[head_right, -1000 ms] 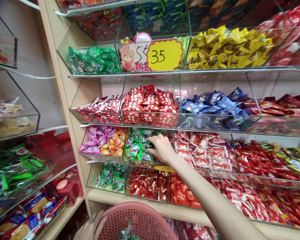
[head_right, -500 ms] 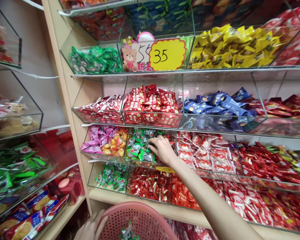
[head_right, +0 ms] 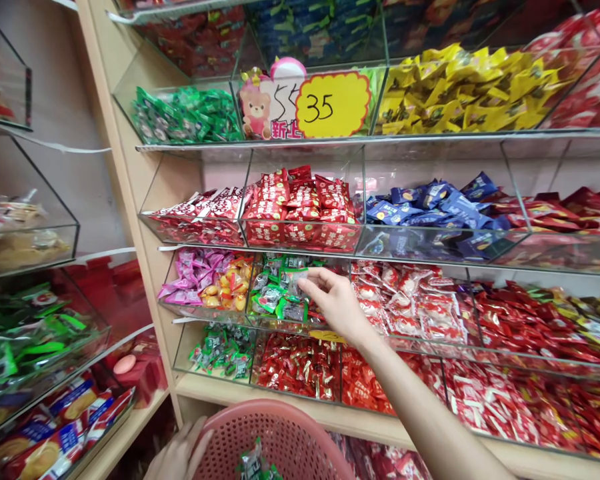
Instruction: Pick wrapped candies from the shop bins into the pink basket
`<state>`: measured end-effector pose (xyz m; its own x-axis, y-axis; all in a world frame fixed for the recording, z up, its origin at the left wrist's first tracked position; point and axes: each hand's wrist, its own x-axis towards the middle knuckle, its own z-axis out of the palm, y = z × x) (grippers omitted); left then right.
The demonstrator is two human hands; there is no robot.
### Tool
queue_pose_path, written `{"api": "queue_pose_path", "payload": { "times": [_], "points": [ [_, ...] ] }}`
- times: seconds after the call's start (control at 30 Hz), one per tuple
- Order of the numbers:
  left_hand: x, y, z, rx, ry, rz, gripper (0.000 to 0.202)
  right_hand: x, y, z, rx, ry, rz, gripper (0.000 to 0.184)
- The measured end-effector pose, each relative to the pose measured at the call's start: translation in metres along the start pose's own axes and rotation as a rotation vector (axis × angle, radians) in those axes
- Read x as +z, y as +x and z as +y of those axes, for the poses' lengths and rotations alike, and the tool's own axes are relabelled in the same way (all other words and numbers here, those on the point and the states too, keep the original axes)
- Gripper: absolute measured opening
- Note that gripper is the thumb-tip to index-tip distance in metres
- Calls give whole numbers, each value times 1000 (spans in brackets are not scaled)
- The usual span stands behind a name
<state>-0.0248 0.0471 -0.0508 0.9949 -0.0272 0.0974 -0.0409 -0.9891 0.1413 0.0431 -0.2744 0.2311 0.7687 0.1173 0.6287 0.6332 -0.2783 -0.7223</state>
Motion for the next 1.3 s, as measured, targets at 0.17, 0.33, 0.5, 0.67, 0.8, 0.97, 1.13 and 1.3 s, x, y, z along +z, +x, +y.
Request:
{"api": "queue_pose_path", "payload": {
  "times": [0.17, 0.33, 0.5, 0.67, 0.8, 0.97, 1.13, 1.3],
  "points": [
    [-6, -3, 8, -10, 0, 13, 45, 32, -63, -1, 74, 69, -220, 23],
    [-11, -7, 14, -10, 16, 21, 45, 86, -140, 62, 147, -169, -372, 19],
    [-12, -7, 15, -37, 63, -6, 50, 123, -193, 127, -2, -684, -513, 9],
    [-5, -7, 9, -49, -2, 14, 47, 158, -224, 176, -269, -1025, -428, 11],
    [2, -4, 5, -41, -35, 31, 45, 180, -245, 214, -322, -1055, -344, 11],
    [3, -2, 4, -28, -20, 6, 44, 175, -241, 204, -231, -1044, -427, 21],
    [4, -1, 4, -46, -19, 8, 46, 125, -177, 104, -182, -868, -426, 6],
    [6, -1, 2, -30, -58, 8, 43, 58, -98, 38, -344, -716, -224, 19]
  ]
}}
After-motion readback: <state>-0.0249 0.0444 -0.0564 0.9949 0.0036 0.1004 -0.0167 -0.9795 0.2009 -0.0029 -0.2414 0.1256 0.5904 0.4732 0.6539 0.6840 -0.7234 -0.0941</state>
